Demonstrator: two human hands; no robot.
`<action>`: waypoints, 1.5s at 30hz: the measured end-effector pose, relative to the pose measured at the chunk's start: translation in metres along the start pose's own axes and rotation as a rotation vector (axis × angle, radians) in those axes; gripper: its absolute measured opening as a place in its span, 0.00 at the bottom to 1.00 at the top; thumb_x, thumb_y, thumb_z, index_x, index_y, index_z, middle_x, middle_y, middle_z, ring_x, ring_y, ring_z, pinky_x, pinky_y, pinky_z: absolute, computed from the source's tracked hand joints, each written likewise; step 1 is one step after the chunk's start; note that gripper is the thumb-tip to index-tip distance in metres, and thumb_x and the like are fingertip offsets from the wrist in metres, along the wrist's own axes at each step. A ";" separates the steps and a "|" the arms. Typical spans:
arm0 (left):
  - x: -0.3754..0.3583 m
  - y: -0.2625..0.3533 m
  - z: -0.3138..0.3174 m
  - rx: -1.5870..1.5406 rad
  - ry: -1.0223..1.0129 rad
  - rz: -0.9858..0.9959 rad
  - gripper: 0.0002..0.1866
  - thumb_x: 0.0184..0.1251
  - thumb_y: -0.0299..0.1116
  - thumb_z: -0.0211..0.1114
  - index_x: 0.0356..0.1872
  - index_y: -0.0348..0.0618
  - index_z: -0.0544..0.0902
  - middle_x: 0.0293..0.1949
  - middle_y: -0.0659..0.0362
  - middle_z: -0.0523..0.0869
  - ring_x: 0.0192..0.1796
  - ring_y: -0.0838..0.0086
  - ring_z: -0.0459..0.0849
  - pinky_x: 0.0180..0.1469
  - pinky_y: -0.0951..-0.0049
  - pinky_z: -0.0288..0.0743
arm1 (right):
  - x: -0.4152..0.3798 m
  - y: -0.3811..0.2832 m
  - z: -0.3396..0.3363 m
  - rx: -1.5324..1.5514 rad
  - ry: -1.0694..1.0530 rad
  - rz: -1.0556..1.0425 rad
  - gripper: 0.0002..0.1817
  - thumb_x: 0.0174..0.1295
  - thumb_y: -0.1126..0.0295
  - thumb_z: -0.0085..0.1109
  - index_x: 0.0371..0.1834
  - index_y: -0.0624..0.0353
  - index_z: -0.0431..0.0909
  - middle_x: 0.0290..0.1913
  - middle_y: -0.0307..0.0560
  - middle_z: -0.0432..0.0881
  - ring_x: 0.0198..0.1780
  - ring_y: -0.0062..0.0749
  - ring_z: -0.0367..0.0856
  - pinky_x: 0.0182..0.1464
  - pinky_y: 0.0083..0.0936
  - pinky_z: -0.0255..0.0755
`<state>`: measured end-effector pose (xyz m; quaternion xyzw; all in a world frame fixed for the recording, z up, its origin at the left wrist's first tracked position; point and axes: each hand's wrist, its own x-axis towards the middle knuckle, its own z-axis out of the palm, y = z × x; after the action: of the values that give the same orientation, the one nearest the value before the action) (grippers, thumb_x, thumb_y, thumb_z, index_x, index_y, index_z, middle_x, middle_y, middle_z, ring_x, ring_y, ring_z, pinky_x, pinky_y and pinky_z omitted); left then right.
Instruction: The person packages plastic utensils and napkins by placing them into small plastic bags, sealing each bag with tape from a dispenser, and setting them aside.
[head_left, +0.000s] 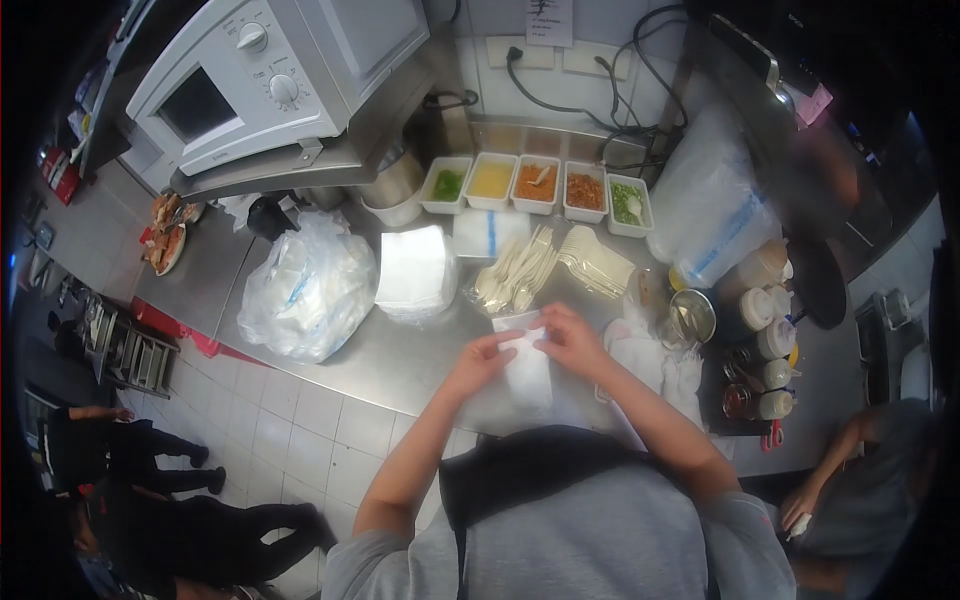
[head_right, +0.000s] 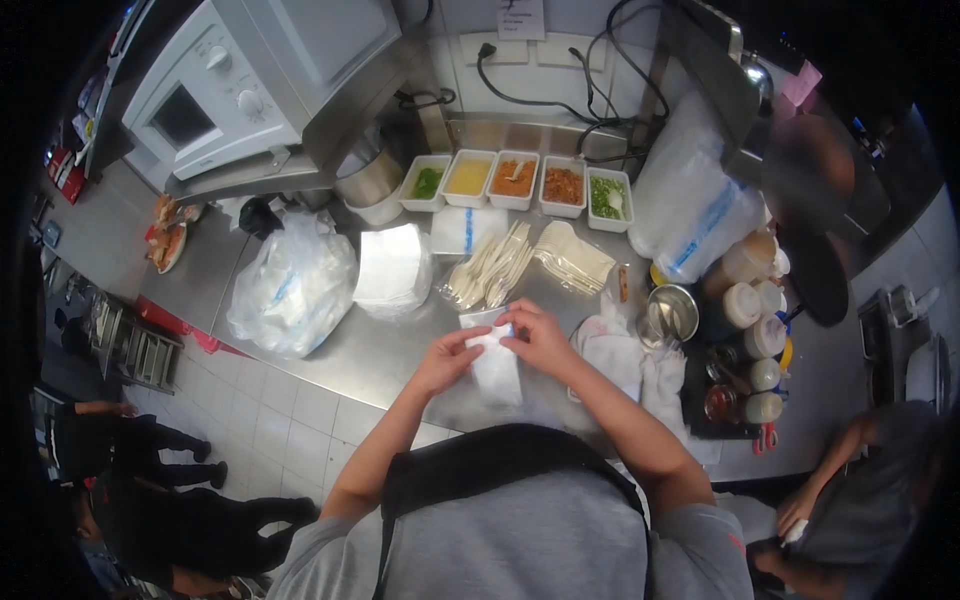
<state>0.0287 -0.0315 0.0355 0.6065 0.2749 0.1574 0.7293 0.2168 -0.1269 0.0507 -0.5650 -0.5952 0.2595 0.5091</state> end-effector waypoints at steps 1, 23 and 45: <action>0.002 -0.002 0.001 -0.040 -0.010 0.031 0.18 0.67 0.25 0.59 0.58 0.45 0.77 0.26 0.71 0.77 0.25 0.89 0.69 0.27 0.85 0.64 | -0.002 0.001 0.002 0.065 0.023 0.059 0.17 0.49 0.78 0.66 0.43 0.59 0.76 0.40 0.39 0.72 0.32 0.19 0.72 0.33 0.18 0.71; 0.027 0.101 0.078 0.487 -0.582 0.260 0.12 0.56 0.22 0.68 0.43 0.42 0.86 0.30 0.69 0.83 0.22 0.92 0.67 0.23 0.87 0.61 | -0.106 -0.108 -0.083 0.106 0.290 0.282 0.14 0.53 0.71 0.69 0.39 0.61 0.77 0.29 0.35 0.78 0.32 0.14 0.75 0.34 0.16 0.71; 0.024 0.052 0.174 -0.433 -0.063 0.166 0.24 0.57 0.16 0.62 0.58 0.34 0.72 0.50 0.53 0.79 0.49 0.71 0.80 0.52 0.74 0.76 | -0.336 0.034 -0.340 0.220 0.950 0.968 0.24 0.58 0.48 0.61 0.47 0.57 0.78 0.43 0.46 0.80 0.45 0.31 0.77 0.43 0.31 0.72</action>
<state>0.1559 -0.1456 0.1011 0.4608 0.1611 0.2531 0.8352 0.4839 -0.5245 0.0338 -0.7649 0.0418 0.2406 0.5960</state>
